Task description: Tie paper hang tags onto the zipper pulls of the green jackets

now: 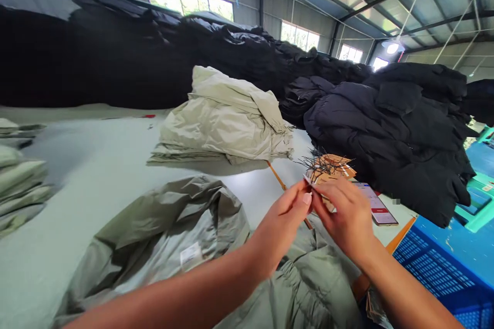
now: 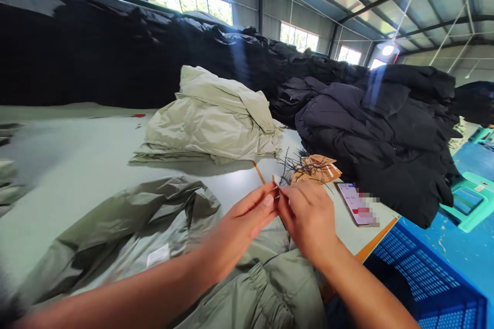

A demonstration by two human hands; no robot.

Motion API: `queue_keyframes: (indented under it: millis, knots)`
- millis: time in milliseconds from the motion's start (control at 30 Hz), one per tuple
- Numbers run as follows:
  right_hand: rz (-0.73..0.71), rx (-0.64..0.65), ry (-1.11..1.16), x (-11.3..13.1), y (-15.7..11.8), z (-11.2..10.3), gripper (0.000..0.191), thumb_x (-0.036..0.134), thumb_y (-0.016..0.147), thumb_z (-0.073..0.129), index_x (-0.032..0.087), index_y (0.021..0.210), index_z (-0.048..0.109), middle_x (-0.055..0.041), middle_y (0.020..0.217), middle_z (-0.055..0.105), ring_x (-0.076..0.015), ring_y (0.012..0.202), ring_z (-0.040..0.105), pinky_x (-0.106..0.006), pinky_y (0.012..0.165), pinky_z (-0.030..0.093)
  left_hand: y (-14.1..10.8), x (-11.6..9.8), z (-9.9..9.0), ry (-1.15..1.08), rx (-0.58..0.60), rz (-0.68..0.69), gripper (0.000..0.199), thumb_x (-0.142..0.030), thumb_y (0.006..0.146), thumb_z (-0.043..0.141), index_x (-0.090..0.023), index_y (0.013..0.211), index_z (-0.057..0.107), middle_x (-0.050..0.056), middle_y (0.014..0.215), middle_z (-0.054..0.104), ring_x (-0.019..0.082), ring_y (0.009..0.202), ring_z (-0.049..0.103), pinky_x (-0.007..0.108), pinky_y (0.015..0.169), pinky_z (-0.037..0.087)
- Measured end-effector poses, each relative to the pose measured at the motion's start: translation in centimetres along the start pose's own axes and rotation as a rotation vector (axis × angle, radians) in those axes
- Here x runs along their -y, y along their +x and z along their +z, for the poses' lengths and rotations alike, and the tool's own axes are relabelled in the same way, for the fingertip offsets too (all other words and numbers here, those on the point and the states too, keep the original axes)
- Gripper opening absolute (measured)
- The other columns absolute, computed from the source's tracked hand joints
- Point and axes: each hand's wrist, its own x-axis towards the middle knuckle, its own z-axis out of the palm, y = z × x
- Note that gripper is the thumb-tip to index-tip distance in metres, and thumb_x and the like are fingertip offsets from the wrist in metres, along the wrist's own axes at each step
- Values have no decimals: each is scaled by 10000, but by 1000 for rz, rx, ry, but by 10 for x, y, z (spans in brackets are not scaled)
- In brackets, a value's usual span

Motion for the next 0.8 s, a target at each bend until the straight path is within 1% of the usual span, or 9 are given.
queue_keyframes:
  millis: [100,233,300,367,467,567,633,733,800]
  knots:
    - [-165,81,-12,33,-8,8,147,170,917,557,155,1003,676,-96,907,719,-205,782,622,-356,743,482,-25,-2,-16,-199,-58,-73,340,-393,848,641,-144,1080,638,104,1141,670,231,1087,607,369,984,473]
    - [-281,193,41,78,-17,21,233,174,913,558,114,1116,656,-136,994,715,-260,844,630,-422,766,485,-56,-2,-52,-241,-226,-157,325,-366,737,762,-124,939,684,79,911,714,183,869,656,302,850,513]
    - [-285,260,187,93,-16,22,246,213,908,574,134,1125,659,-130,1023,712,-270,892,635,-435,808,495,-72,-4,-73,-199,-273,-183,324,-359,699,789,-121,897,695,67,854,713,158,788,653,280,795,521]
    - [-223,337,417,99,-10,19,213,230,921,553,186,1093,671,-96,1027,710,-233,917,640,-384,828,509,-88,-8,-92,-122,-289,-225,317,-369,697,784,-115,868,700,57,815,706,130,713,635,264,751,526]
    - [-22,445,643,96,8,17,172,238,938,518,218,963,687,-52,908,700,-165,813,638,-275,717,515,-109,-15,-118,-22,-231,-336,358,-409,692,769,-107,874,702,51,774,691,114,638,605,253,666,531]
    - [110,640,648,92,20,32,176,314,919,554,212,853,681,-21,780,671,-151,702,614,-259,628,494,-123,-16,-138,89,-108,-437,394,-438,684,743,-119,909,690,35,731,664,122,594,587,235,553,514]
    - [105,736,656,96,18,51,194,359,908,572,206,886,689,-33,840,682,-168,773,631,-283,696,515,-129,-14,-147,230,-47,-457,349,-422,721,692,-141,927,675,0,682,619,112,545,551,204,477,471]
    - [37,735,739,107,2,81,282,384,884,613,191,1078,680,-99,1125,659,-219,1064,604,-358,919,494,-135,-6,-157,465,-8,-418,225,-354,780,605,-166,896,645,-40,632,527,90,482,469,174,416,404]
    - [10,776,813,112,-8,95,324,375,878,630,189,1140,670,-110,1158,654,-222,1089,598,-365,937,484,-138,1,-160,583,-3,-370,170,-313,805,560,-173,873,627,-47,624,491,81,451,433,168,404,372]
